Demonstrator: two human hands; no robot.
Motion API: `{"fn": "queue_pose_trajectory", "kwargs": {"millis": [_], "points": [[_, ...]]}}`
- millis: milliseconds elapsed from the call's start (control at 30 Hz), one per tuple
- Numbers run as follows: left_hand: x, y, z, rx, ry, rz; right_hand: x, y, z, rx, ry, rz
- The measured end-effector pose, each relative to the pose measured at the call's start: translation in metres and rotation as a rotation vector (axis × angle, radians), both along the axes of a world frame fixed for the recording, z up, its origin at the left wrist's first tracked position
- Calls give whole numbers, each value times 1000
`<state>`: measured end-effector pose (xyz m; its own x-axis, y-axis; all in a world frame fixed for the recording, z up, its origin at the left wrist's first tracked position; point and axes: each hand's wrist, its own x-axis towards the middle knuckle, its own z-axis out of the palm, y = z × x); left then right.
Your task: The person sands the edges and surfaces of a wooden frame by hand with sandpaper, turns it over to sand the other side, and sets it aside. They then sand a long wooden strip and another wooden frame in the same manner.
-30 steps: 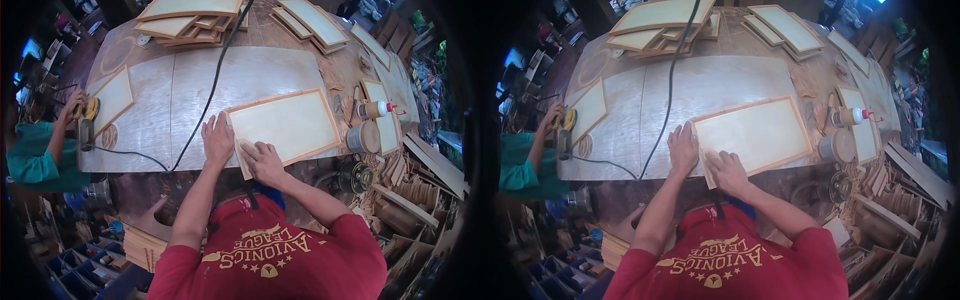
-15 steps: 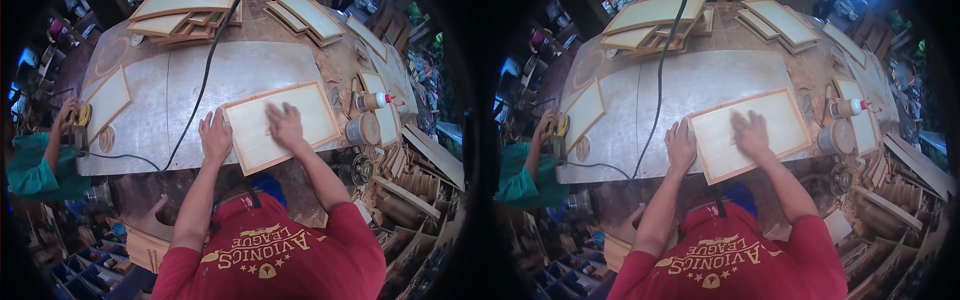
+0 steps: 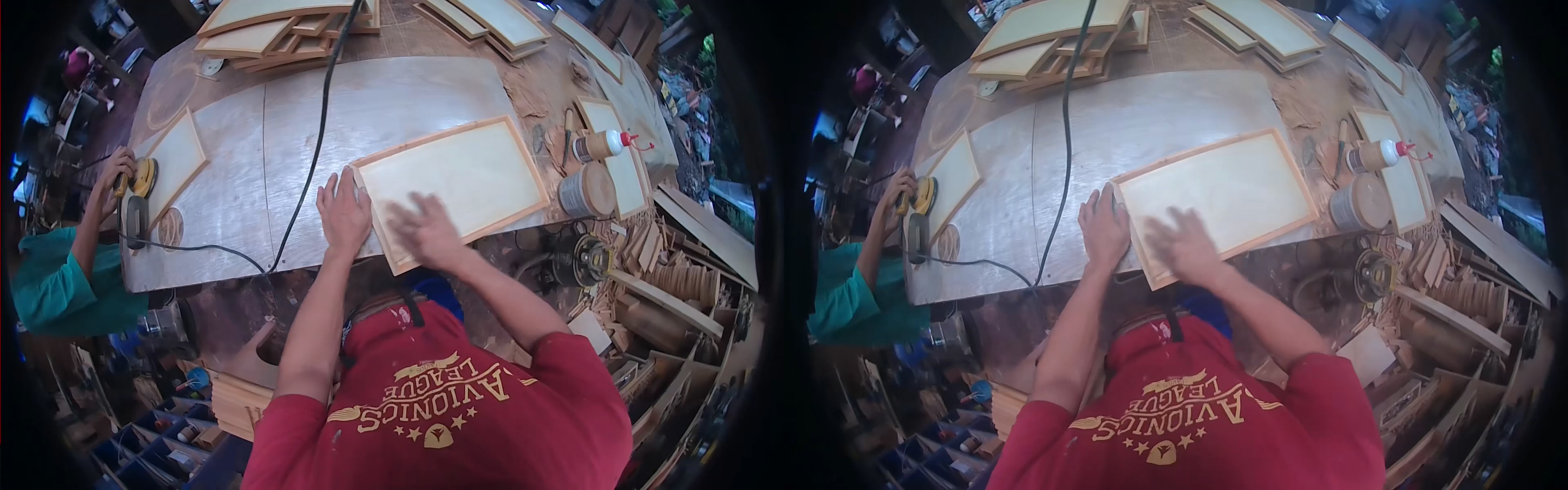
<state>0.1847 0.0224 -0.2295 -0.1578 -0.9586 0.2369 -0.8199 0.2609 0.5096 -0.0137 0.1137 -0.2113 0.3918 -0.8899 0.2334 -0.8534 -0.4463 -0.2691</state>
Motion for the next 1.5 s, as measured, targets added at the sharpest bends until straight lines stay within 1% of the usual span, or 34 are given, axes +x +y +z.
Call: {"fn": "queue_pose_trajectory", "kwargs": {"millis": [33,100,167,200,300,400,467,533,633,767,867,967,1000,1100,1133,1167,1233,1267,1333,1400,1433,1500], "points": [[-1,1,-1,-5,2,-8,11,-2,2,51,110,64],[0,-2,-4,-18,12,-16,-3,-5,12,90,65,41],[1,1,-6,-23,22,-14,-18,1,15,124,98,42],[2,0,-7,-32,24,-16,-19,2,19,136,111,40],[4,1,-5,-40,26,-21,-9,9,29,194,38,13],[4,0,-3,1,18,-10,0,14,24,194,53,22],[3,0,-5,-21,5,-5,7,9,19,178,54,97],[0,-1,-4,-30,4,-7,7,1,25,183,77,146],[1,2,-6,-11,4,-12,7,-20,19,128,74,41],[0,-1,-6,-3,-6,2,4,-5,18,147,97,169],[-3,-2,-5,5,0,12,-2,2,18,170,55,198],[1,2,-9,-25,-32,2,6,-38,6,68,42,76],[-1,0,-9,-50,-37,4,12,-53,17,66,33,36],[-1,-1,-5,-16,-6,-1,7,-43,-2,67,18,91],[-1,-1,-3,-8,-13,0,1,-25,1,64,66,156],[-2,-2,1,-2,-17,5,-2,-6,5,84,51,162],[-2,1,0,7,-29,17,-1,3,11,124,71,151],[-2,4,-2,1,-38,15,3,-1,11,116,67,107],[-3,-1,2,4,-27,9,11,-37,13,74,66,19],[-4,0,6,49,20,19,13,-62,16,85,34,33],[-4,-2,5,21,16,11,13,-65,15,99,17,42],[-1,0,-1,-16,4,-9,10,-37,7,76,70,98]]}}
